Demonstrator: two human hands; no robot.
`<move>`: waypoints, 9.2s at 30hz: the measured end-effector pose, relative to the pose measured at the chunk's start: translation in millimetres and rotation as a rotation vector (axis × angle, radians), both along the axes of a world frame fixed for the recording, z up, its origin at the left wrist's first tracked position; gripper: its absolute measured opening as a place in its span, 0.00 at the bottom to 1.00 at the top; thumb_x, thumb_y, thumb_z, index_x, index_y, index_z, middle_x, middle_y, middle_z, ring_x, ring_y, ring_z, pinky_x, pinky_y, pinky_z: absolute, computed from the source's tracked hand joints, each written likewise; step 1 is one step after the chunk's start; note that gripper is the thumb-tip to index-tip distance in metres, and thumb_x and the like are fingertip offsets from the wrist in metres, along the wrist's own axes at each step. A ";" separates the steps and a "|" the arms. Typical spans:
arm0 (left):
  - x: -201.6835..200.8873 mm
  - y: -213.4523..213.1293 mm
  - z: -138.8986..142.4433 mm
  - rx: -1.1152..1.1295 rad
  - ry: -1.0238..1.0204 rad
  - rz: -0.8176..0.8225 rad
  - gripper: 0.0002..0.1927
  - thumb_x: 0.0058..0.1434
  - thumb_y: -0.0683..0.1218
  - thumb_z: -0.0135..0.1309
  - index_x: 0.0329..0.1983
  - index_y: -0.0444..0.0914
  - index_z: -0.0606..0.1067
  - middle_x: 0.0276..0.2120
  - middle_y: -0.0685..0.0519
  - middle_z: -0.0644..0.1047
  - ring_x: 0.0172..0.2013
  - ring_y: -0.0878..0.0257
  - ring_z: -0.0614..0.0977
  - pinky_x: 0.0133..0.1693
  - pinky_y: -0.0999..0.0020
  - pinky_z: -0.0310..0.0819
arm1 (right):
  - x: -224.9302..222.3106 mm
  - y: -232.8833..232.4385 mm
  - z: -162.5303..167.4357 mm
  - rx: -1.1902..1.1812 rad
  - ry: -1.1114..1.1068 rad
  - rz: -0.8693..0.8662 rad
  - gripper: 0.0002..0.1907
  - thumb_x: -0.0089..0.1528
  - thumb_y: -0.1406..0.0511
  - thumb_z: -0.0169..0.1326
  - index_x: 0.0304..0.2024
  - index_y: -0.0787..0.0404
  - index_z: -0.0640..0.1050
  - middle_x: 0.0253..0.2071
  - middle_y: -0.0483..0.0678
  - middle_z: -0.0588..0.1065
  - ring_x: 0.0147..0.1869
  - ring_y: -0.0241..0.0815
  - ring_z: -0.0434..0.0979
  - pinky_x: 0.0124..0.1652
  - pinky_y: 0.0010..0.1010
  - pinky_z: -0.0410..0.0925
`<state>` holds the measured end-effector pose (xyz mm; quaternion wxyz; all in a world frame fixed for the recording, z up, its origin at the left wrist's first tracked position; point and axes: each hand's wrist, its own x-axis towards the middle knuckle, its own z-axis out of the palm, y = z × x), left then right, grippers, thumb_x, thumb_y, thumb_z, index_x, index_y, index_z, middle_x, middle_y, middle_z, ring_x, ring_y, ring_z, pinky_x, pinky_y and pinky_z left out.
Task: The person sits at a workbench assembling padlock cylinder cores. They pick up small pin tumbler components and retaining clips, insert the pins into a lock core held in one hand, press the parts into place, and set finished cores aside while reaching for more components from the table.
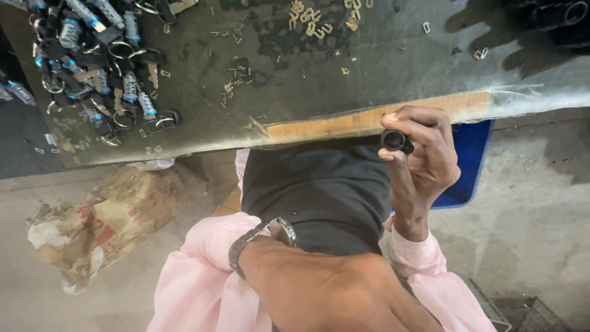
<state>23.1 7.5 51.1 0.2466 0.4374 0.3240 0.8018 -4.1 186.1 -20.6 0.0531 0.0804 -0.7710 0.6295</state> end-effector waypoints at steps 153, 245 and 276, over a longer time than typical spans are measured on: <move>5.8 -100.9 -47.0 -1.500 0.408 1.347 0.28 0.59 0.58 0.66 0.58 0.41 0.78 0.42 0.55 0.74 0.43 0.59 0.75 0.53 0.59 0.58 | 17.6 -31.3 10.7 0.084 0.089 0.502 0.08 0.66 0.66 0.56 0.45 0.62 0.78 0.49 0.54 0.75 0.58 0.53 0.75 0.61 0.42 0.69; -16.4 -38.0 -45.9 -0.427 -0.305 0.818 0.09 0.66 0.39 0.61 0.49 0.34 0.78 0.46 0.47 0.75 0.51 0.61 0.79 0.57 0.67 0.75 | 6.0 -4.3 13.0 -0.007 -0.167 0.287 0.19 0.54 0.67 0.68 0.46 0.67 0.80 0.44 0.52 0.80 0.49 0.39 0.81 0.49 0.27 0.72; 38.9 -79.2 -38.1 -1.115 -0.115 1.417 0.08 0.65 0.38 0.61 0.46 0.32 0.78 0.38 0.49 0.81 0.38 0.62 0.83 0.42 0.69 0.77 | 5.0 -36.3 8.3 -0.619 -0.842 0.509 0.34 0.71 0.57 0.49 0.75 0.69 0.64 0.27 0.44 0.71 0.24 0.24 0.60 0.25 0.14 0.57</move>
